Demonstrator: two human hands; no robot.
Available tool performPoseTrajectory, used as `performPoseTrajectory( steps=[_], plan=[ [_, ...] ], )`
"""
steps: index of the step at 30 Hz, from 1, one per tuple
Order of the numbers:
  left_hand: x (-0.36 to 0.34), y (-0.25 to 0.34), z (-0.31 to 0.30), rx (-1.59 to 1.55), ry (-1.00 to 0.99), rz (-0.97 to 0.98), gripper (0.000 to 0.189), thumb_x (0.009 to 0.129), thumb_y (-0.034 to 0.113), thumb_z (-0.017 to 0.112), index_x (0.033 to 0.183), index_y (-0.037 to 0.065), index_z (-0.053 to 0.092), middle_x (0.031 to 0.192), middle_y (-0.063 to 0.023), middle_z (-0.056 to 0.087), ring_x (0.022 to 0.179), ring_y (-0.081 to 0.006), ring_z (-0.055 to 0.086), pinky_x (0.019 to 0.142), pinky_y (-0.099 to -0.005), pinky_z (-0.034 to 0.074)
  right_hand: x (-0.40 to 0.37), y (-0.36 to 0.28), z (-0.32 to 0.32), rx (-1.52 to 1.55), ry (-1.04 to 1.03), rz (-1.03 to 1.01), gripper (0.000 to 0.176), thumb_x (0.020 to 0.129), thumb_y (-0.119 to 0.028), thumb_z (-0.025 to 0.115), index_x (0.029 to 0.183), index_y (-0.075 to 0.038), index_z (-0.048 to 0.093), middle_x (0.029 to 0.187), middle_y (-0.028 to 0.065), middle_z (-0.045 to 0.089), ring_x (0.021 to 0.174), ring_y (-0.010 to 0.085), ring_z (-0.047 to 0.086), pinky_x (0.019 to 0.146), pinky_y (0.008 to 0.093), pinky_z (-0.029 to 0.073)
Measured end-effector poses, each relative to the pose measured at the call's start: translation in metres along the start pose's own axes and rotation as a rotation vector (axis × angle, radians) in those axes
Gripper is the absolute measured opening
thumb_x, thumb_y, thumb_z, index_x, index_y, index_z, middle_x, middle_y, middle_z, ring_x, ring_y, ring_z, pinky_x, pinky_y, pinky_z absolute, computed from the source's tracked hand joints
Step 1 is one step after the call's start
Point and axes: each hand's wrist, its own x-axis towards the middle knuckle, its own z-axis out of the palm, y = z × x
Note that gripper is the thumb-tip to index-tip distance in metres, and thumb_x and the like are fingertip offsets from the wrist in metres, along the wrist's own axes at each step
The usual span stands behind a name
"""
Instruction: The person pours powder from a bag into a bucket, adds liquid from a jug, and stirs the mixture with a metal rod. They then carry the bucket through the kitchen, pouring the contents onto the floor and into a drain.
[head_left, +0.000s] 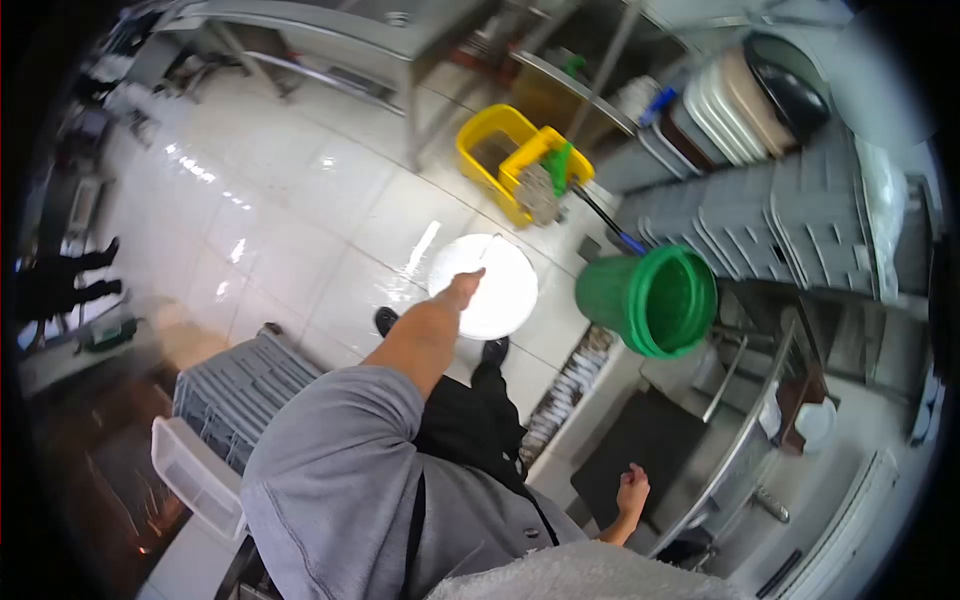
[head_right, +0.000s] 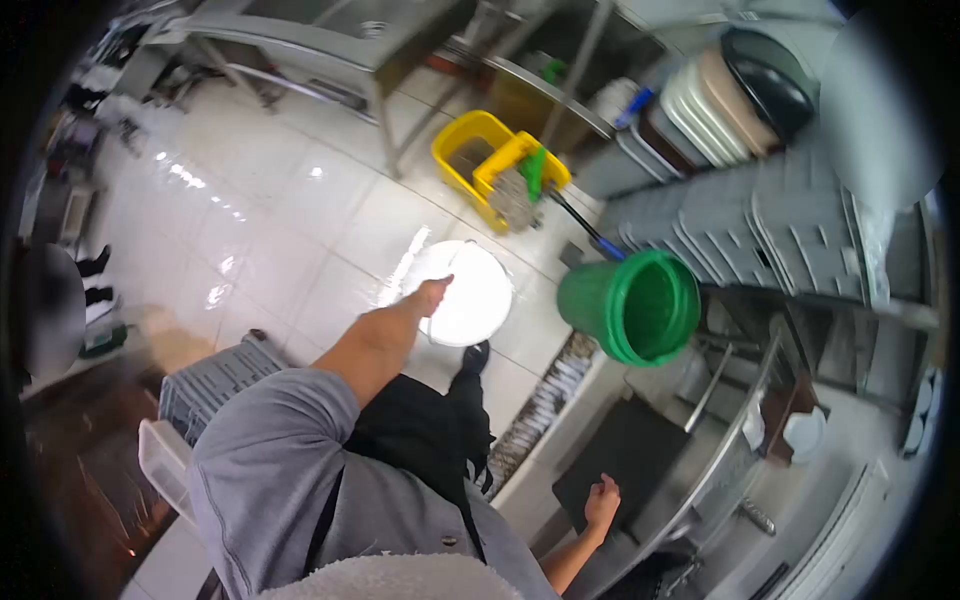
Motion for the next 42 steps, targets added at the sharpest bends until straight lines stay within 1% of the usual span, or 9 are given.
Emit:
performPoseTrajectory(
  steps=[6,15,17,20,29,36,39,41,42],
  plan=[
    [0.007,0.012,-0.149,-0.337,0.210,0.072,0.062,0.077,0.036,0.058,0.113,-0.012,0.042,0.121,-0.0215,0.042,0.112,-0.0285,0.040,0.094,-0.0336,0.029,0.056,-0.129,0.034,0.150,-0.229,0.007,0.037,0.071,-0.009,0.054,0.107,-0.001,0.053,0.069,0.0147,0.058,0.065,0.0254,0.058,0.063,0.0343,0.045],
    [0.001,0.051,-0.409,-0.366,0.720,0.030,0.039,0.079,0.047,0.051,0.075,0.008,0.054,0.053,-0.0029,0.038,0.048,-0.0152,0.033,0.044,-0.0328,0.029,0.146,-0.249,0.117,-0.023,-0.400,-0.229,0.035,0.067,-0.014,0.058,0.101,-0.003,0.055,0.069,0.0165,0.058,0.068,0.0290,0.058,0.066,0.0372,0.044],
    [-0.021,0.069,-0.469,-0.418,0.730,-0.021,0.047,0.079,0.044,0.051,0.089,-0.001,0.057,0.079,-0.0130,0.058,0.072,-0.0239,0.055,0.066,-0.0347,0.045,0.177,-0.283,0.153,-0.002,-0.565,-0.385,0.035,0.067,-0.016,0.059,0.099,-0.004,0.055,0.071,0.0167,0.059,0.070,0.0296,0.058,0.067,0.0371,0.045],
    [-0.056,0.096,-0.545,-0.953,0.787,0.114,0.047,0.078,0.049,0.053,0.049,0.017,0.034,0.045,0.0005,0.031,0.039,-0.0157,0.028,0.037,-0.0328,0.023,0.247,-0.397,0.218,-0.097,-0.788,-0.587,0.038,0.066,-0.019,0.062,0.100,-0.003,0.054,0.073,0.0166,0.059,0.072,0.0302,0.057,0.068,0.0374,0.045],
    [-0.164,0.163,-0.699,-1.240,0.919,-0.075,0.055,0.076,0.058,0.048,0.049,0.016,0.025,0.045,0.0027,0.022,0.040,-0.0139,0.021,0.041,-0.0296,0.021,0.338,-0.877,0.259,-0.067,-0.953,-1.285,0.048,0.070,-0.015,0.061,0.115,-0.004,0.046,0.087,0.0151,0.053,0.079,0.0243,0.051,0.072,0.0328,0.043],
    [-0.101,0.153,-0.827,-1.312,0.913,-0.146,0.051,0.077,0.056,0.048,0.051,0.016,0.031,0.045,0.0015,0.025,0.039,-0.0141,0.025,0.039,-0.0303,0.024,0.398,-0.916,0.310,-0.244,-1.170,-0.796,0.048,0.073,-0.017,0.060,0.118,-0.008,0.045,0.085,0.0116,0.055,0.073,0.0192,0.053,0.067,0.0294,0.044],
    [-0.103,0.154,-0.858,-1.269,0.803,-0.104,0.051,0.077,0.056,0.048,0.051,0.015,0.033,0.042,0.0005,0.025,0.035,-0.0148,0.025,0.036,-0.0321,0.023,0.375,-0.915,0.312,-0.681,-1.096,-1.109,0.051,0.072,-0.022,0.061,0.118,-0.007,0.044,0.082,0.0113,0.057,0.072,0.0183,0.054,0.062,0.0299,0.044],
    [-0.104,0.170,-0.874,-1.229,0.815,-0.151,0.050,0.077,0.055,0.049,0.051,0.015,0.034,0.043,0.0009,0.025,0.035,-0.0150,0.025,0.036,-0.0320,0.022,0.317,-0.964,0.286,-0.911,-1.337,-0.309,0.056,0.072,-0.026,0.061,0.120,-0.007,0.041,0.085,0.0125,0.059,0.071,0.0196,0.055,0.059,0.0314,0.046],
    [-0.103,0.177,-0.887,-1.215,0.794,-0.175,0.050,0.077,0.055,0.049,0.051,0.015,0.033,0.043,0.0010,0.025,0.036,-0.0149,0.026,0.037,-0.0315,0.023,0.310,-0.977,0.297,-0.921,-1.350,-0.298,0.056,0.072,-0.026,0.061,0.120,-0.007,0.041,0.085,0.0125,0.059,0.071,0.0196,0.055,0.059,0.0314,0.046]
  ],
)
